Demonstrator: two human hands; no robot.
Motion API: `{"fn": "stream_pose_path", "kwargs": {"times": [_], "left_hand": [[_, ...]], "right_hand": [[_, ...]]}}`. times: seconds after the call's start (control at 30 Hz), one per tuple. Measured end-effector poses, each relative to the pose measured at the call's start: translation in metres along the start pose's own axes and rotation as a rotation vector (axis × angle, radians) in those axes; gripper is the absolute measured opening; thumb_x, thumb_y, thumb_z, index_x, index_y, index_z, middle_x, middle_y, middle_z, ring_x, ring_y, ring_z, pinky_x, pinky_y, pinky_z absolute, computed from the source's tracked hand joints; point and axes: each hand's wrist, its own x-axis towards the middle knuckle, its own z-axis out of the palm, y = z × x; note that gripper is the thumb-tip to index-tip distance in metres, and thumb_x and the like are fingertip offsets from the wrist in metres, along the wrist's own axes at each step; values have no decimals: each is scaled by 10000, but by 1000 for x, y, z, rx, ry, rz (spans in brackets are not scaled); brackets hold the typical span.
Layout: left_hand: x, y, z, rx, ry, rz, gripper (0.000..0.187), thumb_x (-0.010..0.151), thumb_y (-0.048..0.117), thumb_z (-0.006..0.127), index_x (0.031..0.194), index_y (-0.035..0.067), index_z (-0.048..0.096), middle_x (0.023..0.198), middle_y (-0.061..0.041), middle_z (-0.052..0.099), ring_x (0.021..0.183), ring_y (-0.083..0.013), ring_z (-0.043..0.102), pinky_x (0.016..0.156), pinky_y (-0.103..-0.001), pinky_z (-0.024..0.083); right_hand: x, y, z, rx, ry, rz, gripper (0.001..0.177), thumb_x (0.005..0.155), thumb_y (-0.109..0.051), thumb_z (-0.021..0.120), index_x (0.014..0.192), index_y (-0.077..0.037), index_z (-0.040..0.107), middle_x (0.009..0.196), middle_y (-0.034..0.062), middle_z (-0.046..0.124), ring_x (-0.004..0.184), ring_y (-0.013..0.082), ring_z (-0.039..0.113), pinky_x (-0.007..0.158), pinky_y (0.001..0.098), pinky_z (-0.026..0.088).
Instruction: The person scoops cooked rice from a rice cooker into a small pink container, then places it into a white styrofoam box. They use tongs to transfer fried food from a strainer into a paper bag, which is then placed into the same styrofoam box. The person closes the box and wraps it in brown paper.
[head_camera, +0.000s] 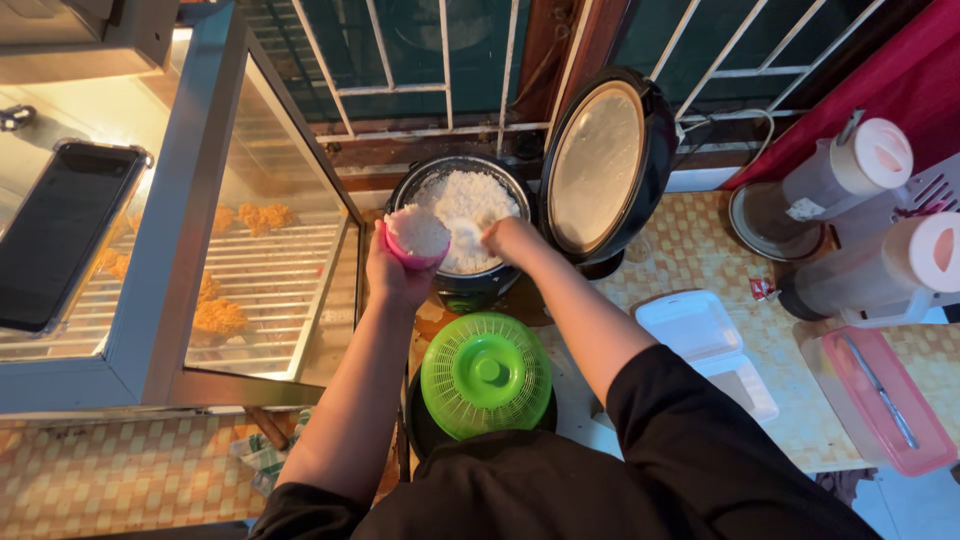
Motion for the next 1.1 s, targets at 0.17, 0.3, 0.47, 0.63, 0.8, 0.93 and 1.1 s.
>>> {"fn": "stream_pose_path", "kwargs": {"times": [0.17,0.3,0.47,0.63,0.8,0.93,1.1], "left_hand": [[6,2,-3,-20,147,72,544,1024,519,436,1396,136,539,1411,-125,588,1312,-373,569,1063,-619,487],[22,-15,-3,63,145,1,566,1012,539,436,1390,131,540,1399,-132,591,1315,-372,568,1051,-634,490],[47,-45,3,-23,40,-83,633,1031,571,403,1415,85,530,1403,-158,590,1334,-395,537,1066,-592,481],[56,-44,10,-9,58,-62,653,1032,597,381,1412,88,536,1393,-152,590,1304,-375,550,1051,-571,480],[46,-21,5,-14,8,71,616,1035,575,391,1407,107,539,1416,-135,585,1303,-363,581,1071,-590,496],[31,-6,-3,-23,75,37,586,1032,548,400,1397,112,540,1405,-135,593,1290,-371,585,1038,-621,497],[14,10,-2,-14,42,2,578,1024,550,375,1388,131,537,1399,-129,586,1279,-381,575,1028,-612,495]], "right_hand": [[-31,-6,-30,494,164,202,257,964,-230,637,1171,-110,731,901,145,758,687,338,672,643,425,503],[-75,-34,-53,52,612,-264,323,920,-204,720,1215,-72,719,983,205,733,873,356,711,753,449,569],[-136,-97,-19,-373,390,-211,487,977,-118,514,1463,-140,537,1131,175,598,927,381,665,757,507,554],[-145,-108,-32,-363,287,-225,640,922,-48,495,1557,-74,418,1152,193,570,1010,361,657,827,475,564],[-89,-66,-67,-357,427,-27,618,890,-94,549,1500,-73,454,1316,229,534,1127,402,622,884,492,540],[-29,-43,-54,-501,283,146,506,970,-112,523,1468,-40,472,1385,222,531,1169,379,632,900,479,561],[-16,-47,-22,-599,216,163,388,1011,-117,542,1362,40,596,1183,247,713,1012,399,728,796,468,609]]}}
